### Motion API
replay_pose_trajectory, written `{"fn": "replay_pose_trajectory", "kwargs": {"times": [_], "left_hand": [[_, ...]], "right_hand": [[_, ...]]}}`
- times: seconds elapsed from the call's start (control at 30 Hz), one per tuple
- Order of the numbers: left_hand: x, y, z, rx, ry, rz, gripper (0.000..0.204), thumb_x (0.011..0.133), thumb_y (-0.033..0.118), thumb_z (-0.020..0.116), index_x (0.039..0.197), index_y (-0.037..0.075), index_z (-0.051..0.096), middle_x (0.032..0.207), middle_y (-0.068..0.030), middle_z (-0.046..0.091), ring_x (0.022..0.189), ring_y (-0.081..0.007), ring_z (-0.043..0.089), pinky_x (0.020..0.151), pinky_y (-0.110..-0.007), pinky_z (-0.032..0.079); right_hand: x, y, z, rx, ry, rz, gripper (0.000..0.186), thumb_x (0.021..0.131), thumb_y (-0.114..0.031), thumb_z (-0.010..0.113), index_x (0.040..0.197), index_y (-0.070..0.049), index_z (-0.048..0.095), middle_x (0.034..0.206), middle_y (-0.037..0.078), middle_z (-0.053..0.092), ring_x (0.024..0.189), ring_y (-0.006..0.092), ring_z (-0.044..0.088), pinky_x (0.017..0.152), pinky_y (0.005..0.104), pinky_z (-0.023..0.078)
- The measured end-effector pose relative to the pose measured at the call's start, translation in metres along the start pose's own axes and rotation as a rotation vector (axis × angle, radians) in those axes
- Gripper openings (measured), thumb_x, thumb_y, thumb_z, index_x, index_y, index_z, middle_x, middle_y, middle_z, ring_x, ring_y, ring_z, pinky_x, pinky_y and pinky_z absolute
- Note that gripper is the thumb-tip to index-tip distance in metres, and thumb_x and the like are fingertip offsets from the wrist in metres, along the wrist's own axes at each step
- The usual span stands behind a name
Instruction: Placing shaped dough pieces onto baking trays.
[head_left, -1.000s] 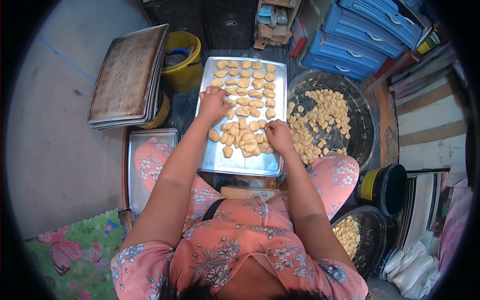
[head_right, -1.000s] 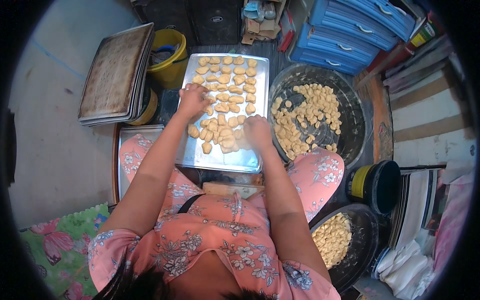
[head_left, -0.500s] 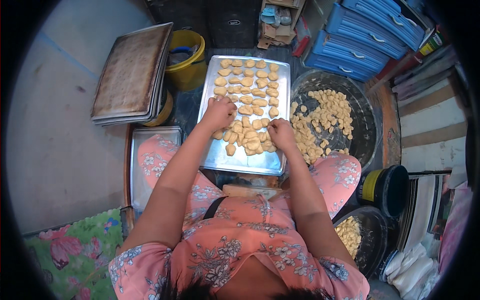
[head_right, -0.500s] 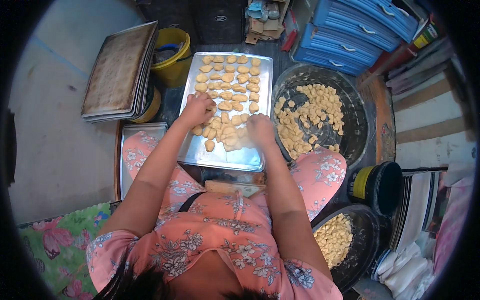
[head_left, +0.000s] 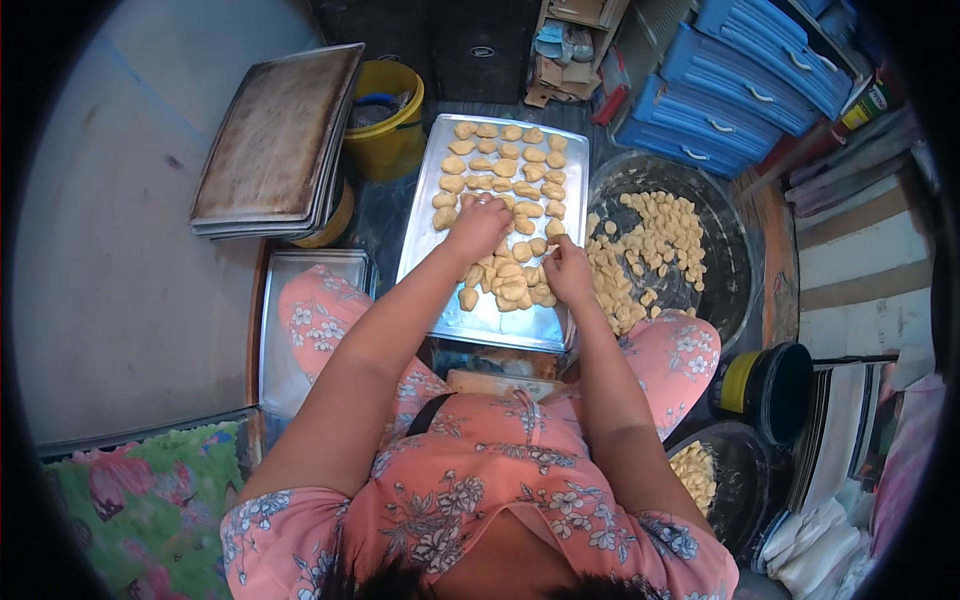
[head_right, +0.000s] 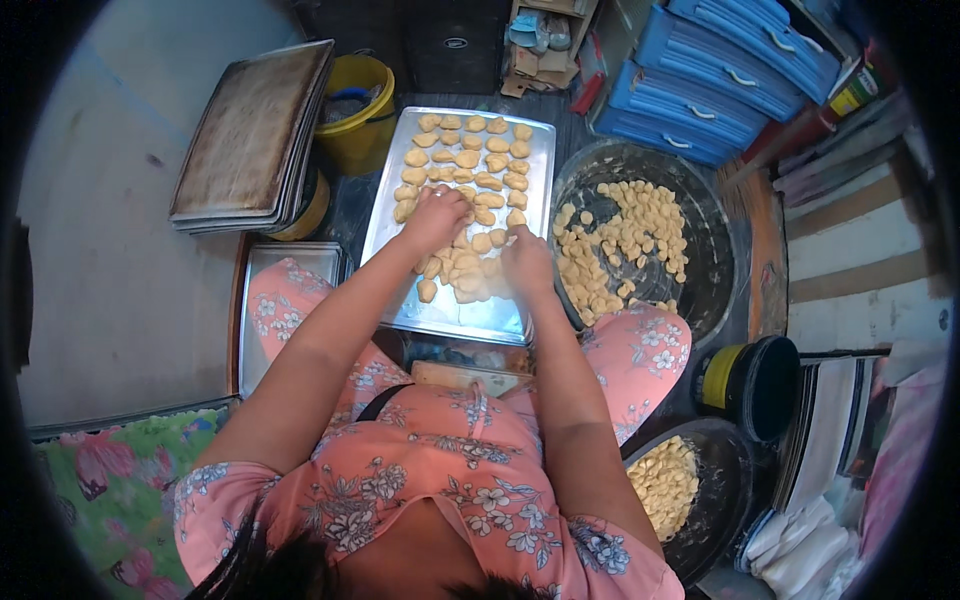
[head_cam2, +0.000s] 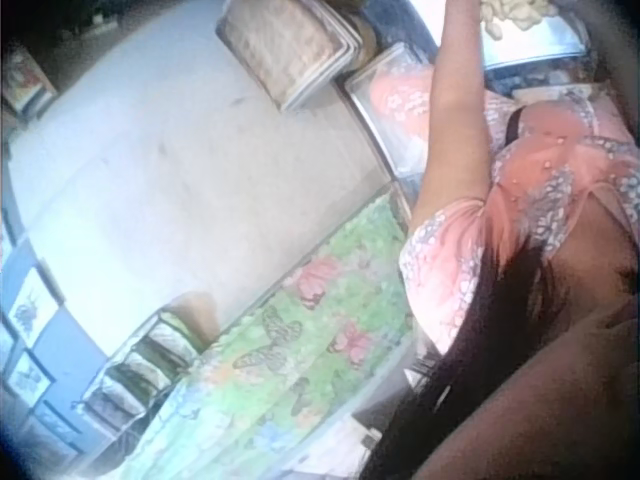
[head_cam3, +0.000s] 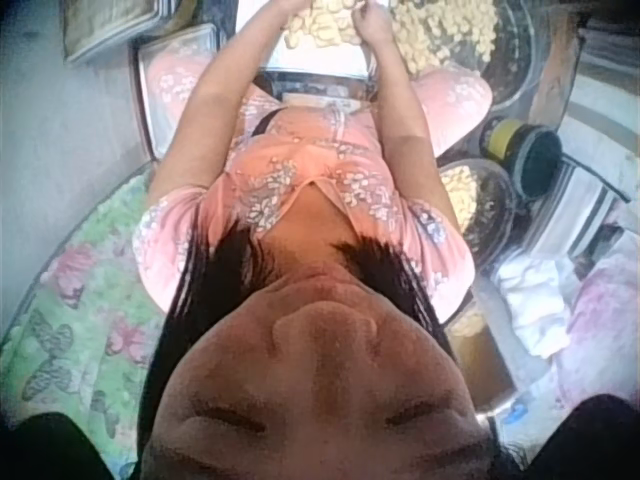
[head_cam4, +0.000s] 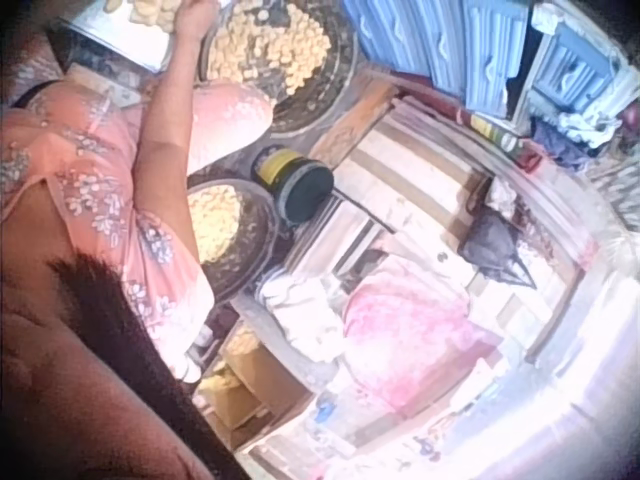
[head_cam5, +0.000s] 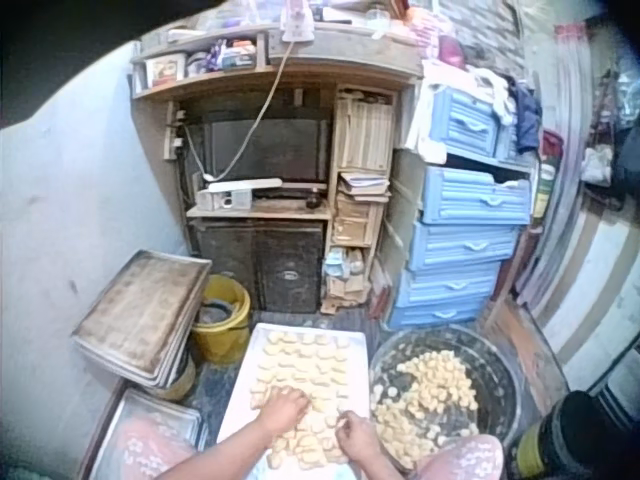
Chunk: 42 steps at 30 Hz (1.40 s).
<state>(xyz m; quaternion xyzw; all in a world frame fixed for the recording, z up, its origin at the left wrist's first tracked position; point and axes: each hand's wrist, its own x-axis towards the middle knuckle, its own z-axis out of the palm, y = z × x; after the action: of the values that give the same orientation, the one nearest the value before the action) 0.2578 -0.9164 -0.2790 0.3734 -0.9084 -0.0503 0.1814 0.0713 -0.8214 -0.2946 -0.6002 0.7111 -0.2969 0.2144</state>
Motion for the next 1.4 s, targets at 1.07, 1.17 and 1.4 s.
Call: {"fn": "replay_pose_trajectory", "kwargs": {"times": [1.07, 1.17, 1.4], "left_hand": [[-0.122, -0.025, -0.062, -0.422, -0.172, -0.570, 0.031, 0.074, 0.007, 0.066, 0.104, 0.006, 0.062, 0.102, -0.0164, 0.060, 0.097, -0.0343, 0.058, 0.083, -0.037, 0.046], [-0.106, -0.027, -0.059, -0.567, 0.139, -0.665, 0.030, 0.069, 0.010, 0.072, 0.098, 0.003, 0.063, 0.088, -0.0171, 0.062, 0.086, -0.0324, 0.061, 0.077, -0.037, 0.048], [-0.090, -0.032, -0.037, -0.361, 0.154, -0.471, 0.022, 0.075, 0.008, 0.065, 0.096, 0.002, 0.062, 0.096, -0.0153, 0.059, 0.092, -0.0338, 0.058, 0.079, -0.040, 0.047]], "right_hand": [[-0.005, -0.095, 0.031, -0.176, -0.358, -0.404, 0.033, 0.074, -0.014, 0.054, 0.106, -0.015, 0.065, 0.108, 0.008, 0.059, 0.106, 0.0273, 0.052, 0.094, 0.0482, 0.032], [0.011, -0.092, 0.028, -0.156, -0.554, -0.304, 0.028, 0.075, -0.014, 0.055, 0.101, -0.012, 0.067, 0.102, 0.011, 0.062, 0.102, 0.0290, 0.057, 0.091, 0.0463, 0.037], [0.024, -0.090, 0.054, 0.010, -0.111, -0.348, 0.021, 0.076, -0.012, 0.060, 0.096, -0.005, 0.066, 0.095, 0.017, 0.062, 0.090, 0.0355, 0.060, 0.078, 0.0430, 0.048]]}}
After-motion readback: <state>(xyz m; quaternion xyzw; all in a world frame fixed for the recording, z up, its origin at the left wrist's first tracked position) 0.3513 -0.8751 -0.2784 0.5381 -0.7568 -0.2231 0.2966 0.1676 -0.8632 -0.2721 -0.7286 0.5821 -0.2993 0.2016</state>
